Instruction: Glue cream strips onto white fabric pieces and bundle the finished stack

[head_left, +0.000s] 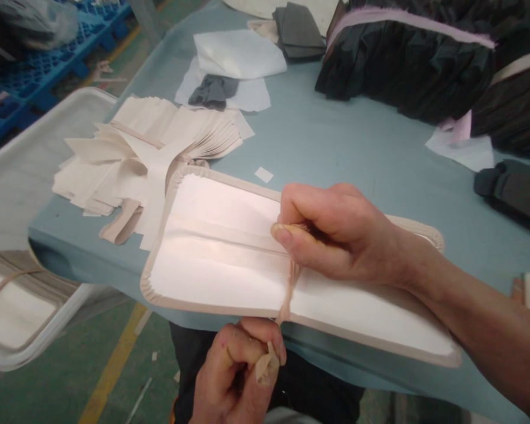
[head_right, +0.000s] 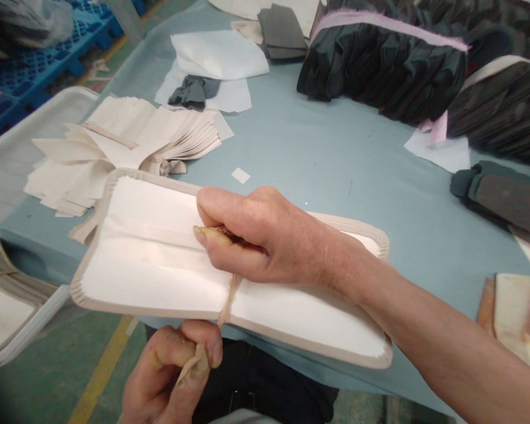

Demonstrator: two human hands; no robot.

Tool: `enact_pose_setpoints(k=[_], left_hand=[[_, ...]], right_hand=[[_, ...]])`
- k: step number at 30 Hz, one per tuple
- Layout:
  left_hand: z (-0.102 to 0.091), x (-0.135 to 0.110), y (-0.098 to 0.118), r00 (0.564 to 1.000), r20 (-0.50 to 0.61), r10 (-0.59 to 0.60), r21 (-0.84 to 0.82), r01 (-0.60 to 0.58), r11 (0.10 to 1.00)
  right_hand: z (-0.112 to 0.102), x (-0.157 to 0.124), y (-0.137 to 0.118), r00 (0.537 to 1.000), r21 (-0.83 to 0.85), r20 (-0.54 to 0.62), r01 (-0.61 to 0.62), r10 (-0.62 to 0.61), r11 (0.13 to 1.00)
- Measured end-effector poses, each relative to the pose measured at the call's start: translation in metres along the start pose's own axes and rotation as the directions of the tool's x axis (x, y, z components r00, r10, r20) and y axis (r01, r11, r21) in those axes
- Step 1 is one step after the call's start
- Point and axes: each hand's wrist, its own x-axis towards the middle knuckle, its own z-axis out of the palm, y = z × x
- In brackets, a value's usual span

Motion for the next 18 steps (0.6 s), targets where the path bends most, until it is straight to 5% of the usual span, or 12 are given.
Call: enact_pose_setpoints(k=[5, 13, 18], left_hand=[[-0.010, 0.003, -0.008, 0.998, 0.047, 0.041, 0.033, -0.043, 0.999], [-0.022, 0.008, -0.007, 0.930, 0.216, 0.296, 0.381, -0.359, 0.852], [-0.019, 0.007, -0.005, 0.897, 0.222, 0.383, 0.489, -0.443, 0.751]], right_hand=[[0.002, -0.001, 0.007, 0.997, -0.072, -0.006, 0.073, -0.074, 0.995], [0.003, -0.007, 0.018, 0.959, -0.254, 0.029, 0.280, -0.283, 0.926], [0.001, -0.018, 0.013, 0.975, -0.358, 0.038, 0.216, -0.217, 0.908]])
